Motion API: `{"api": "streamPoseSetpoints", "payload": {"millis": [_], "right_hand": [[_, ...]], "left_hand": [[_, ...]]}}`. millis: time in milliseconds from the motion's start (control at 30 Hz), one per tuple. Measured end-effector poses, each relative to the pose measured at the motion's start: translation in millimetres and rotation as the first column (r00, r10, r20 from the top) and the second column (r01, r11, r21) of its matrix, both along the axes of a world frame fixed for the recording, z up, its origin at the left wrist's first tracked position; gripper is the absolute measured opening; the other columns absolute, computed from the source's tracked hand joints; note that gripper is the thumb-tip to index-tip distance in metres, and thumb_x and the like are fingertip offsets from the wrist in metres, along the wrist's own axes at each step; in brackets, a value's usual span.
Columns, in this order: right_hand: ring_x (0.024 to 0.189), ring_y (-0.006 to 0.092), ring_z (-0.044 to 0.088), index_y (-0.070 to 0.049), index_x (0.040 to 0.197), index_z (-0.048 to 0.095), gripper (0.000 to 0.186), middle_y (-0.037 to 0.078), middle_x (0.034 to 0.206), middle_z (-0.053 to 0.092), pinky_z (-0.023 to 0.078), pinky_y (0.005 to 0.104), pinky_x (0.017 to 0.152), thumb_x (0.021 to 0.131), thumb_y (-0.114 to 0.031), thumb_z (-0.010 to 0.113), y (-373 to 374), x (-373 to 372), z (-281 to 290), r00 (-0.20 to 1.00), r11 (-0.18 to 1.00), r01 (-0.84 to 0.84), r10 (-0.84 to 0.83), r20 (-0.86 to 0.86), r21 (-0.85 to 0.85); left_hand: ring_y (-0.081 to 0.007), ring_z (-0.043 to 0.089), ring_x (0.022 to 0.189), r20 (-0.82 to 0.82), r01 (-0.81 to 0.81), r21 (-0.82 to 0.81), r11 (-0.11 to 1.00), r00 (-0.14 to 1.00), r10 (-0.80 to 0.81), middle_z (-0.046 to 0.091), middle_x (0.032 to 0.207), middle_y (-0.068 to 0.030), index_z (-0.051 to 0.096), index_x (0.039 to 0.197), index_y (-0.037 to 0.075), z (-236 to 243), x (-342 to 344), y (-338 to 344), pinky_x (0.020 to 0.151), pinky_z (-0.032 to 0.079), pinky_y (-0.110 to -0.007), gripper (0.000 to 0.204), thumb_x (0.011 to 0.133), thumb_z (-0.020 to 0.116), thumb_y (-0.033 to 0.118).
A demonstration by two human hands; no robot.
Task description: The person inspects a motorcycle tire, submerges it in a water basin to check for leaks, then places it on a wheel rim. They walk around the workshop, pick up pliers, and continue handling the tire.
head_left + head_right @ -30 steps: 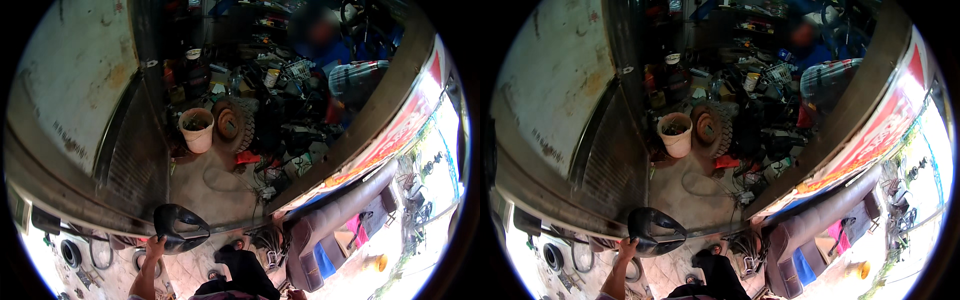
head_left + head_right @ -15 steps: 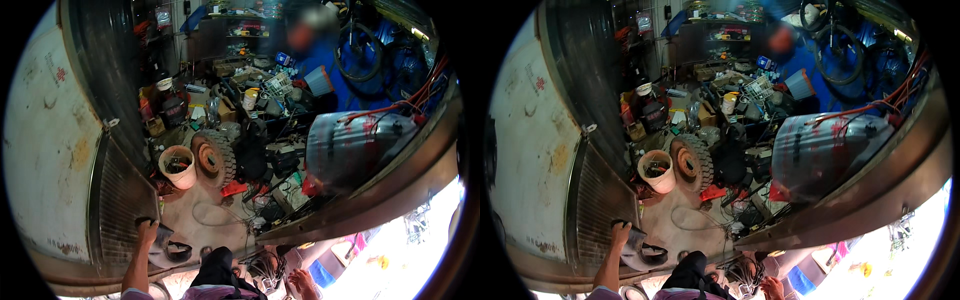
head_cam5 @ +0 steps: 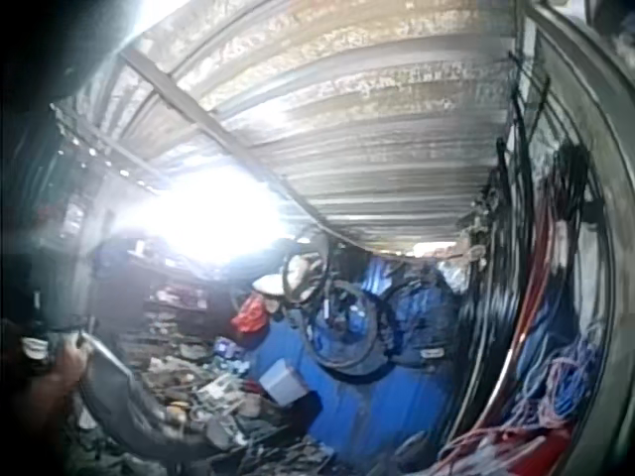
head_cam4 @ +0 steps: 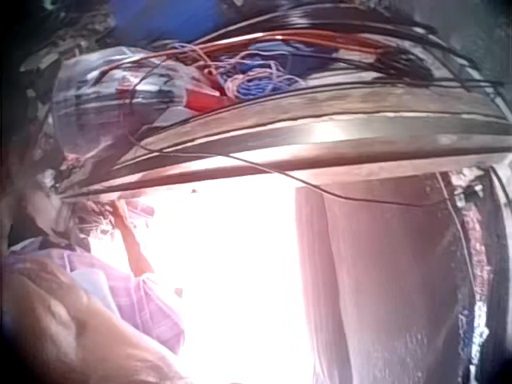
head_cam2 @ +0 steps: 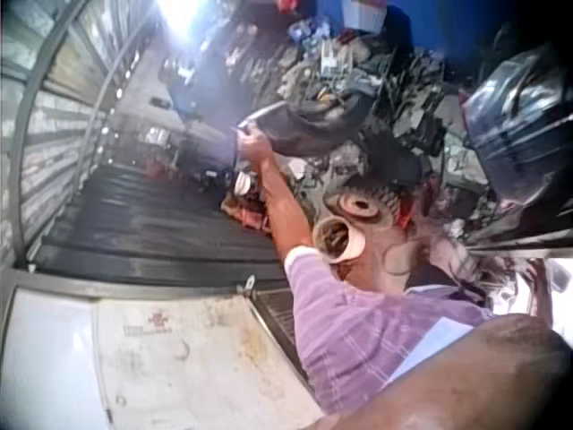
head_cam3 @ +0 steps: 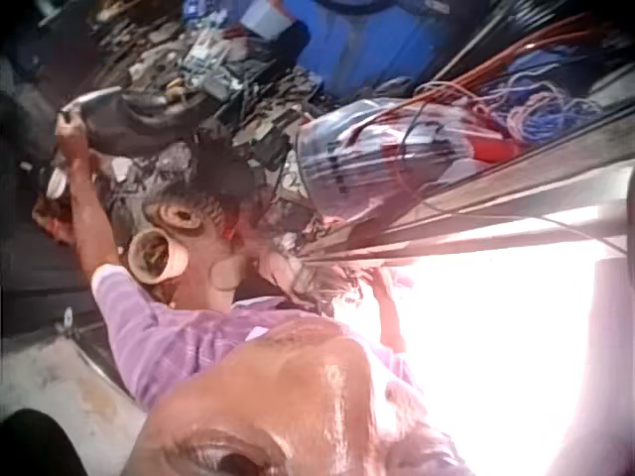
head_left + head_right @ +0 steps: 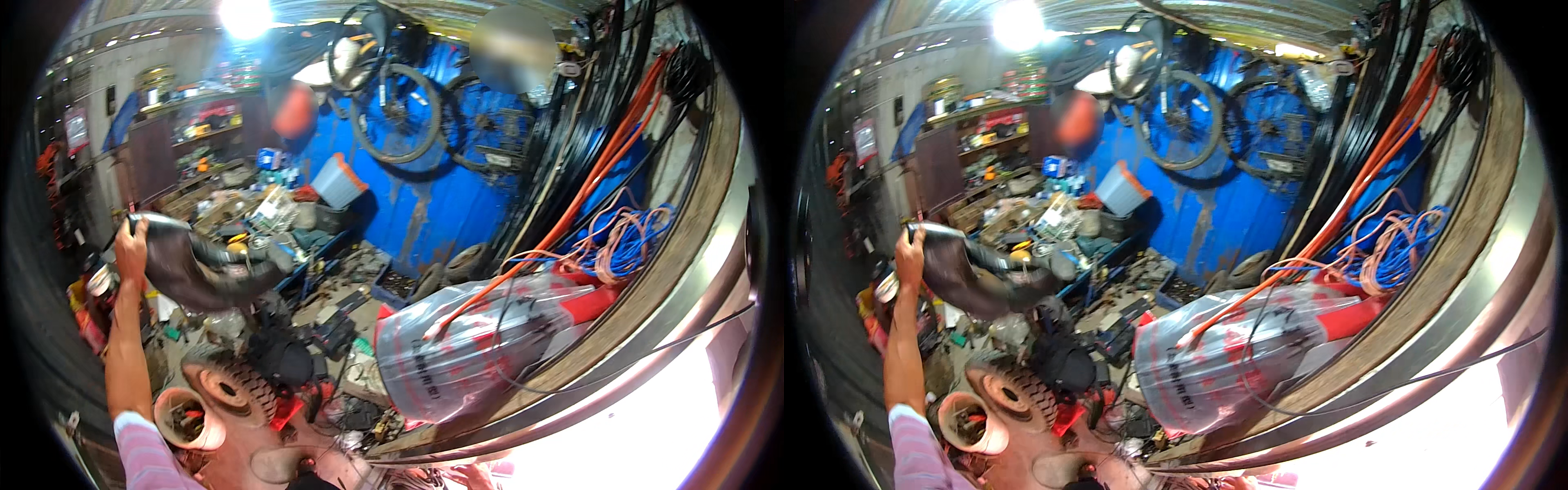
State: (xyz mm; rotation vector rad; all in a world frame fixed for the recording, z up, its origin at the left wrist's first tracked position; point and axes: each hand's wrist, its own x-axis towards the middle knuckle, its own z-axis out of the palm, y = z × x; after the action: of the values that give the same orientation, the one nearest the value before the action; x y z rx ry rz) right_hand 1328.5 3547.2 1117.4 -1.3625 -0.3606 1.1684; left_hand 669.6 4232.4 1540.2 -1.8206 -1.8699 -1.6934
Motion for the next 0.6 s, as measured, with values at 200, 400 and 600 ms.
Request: {"api": "streamPoseSetpoints", "payload": {"millis": [200, 400, 600], "right_hand": [[0.109, 0.0305, 0.06, -0.007, 0.129, 0.05, 0.048, 0.01, 0.117, 0.059, 0.054, 0.0449, 0.088, 0.093, -0.034, 0.066, 49.8, -60.6, 79.3, 0.962, 0.956, 0.269, -0.26, 0.086, -0.115], [0.104, 0.0285, 0.061, -0.007, 0.126, 0.052, 0.044, 0.01, 0.114, 0.061, 0.054, 0.0427, 0.084, 0.094, -0.034, 0.065, 56.1, -94.1, 102.5, 0.922, 0.921, 0.385, -0.38, 0.077, -0.065], [0.099, 0.0264, 0.062, -0.006, 0.124, 0.055, 0.04, 0.01, 0.11, 0.062, 0.053, 0.0404, 0.081, 0.095, -0.033, 0.063, 66.8, -105.3, 111.4, 0.896, 0.894, 0.443, -0.44, 0.054, -0.071]], "left_hand": [[-0.0303, 0.062, 0.101, 0.072, 0.202, 0.207, 0.957, 0.973, -0.221, 0.065, 0.11, -0.0169, 0.066, 0.112, 0.001, 34.3, 120.1, 109.3, 0.089, 0.048, -0.039, 0.033, 0.09, 0.065, 0.024], [-0.0148, 0.063, 0.081, 0.333, 0.919, 0.095, 0.383, 0.333, -0.882, 0.07, 0.096, -0.0073, 0.067, 0.11, 0.001, 124.6, 359.9, 26.8, 0.078, 0.049, -0.031, 0.026, 0.094, 0.062, 0.021], [-0.0206, 0.067, 0.085, 0.095, 0.963, -0.02, 0.269, 0.27, -0.958, 0.071, 0.093, -0.0081, 0.069, 0.108, 0.004, 201.5, 475.1, -61.8, 0.075, 0.051, -0.036, 0.033, 0.091, 0.067, 0.032]]}}
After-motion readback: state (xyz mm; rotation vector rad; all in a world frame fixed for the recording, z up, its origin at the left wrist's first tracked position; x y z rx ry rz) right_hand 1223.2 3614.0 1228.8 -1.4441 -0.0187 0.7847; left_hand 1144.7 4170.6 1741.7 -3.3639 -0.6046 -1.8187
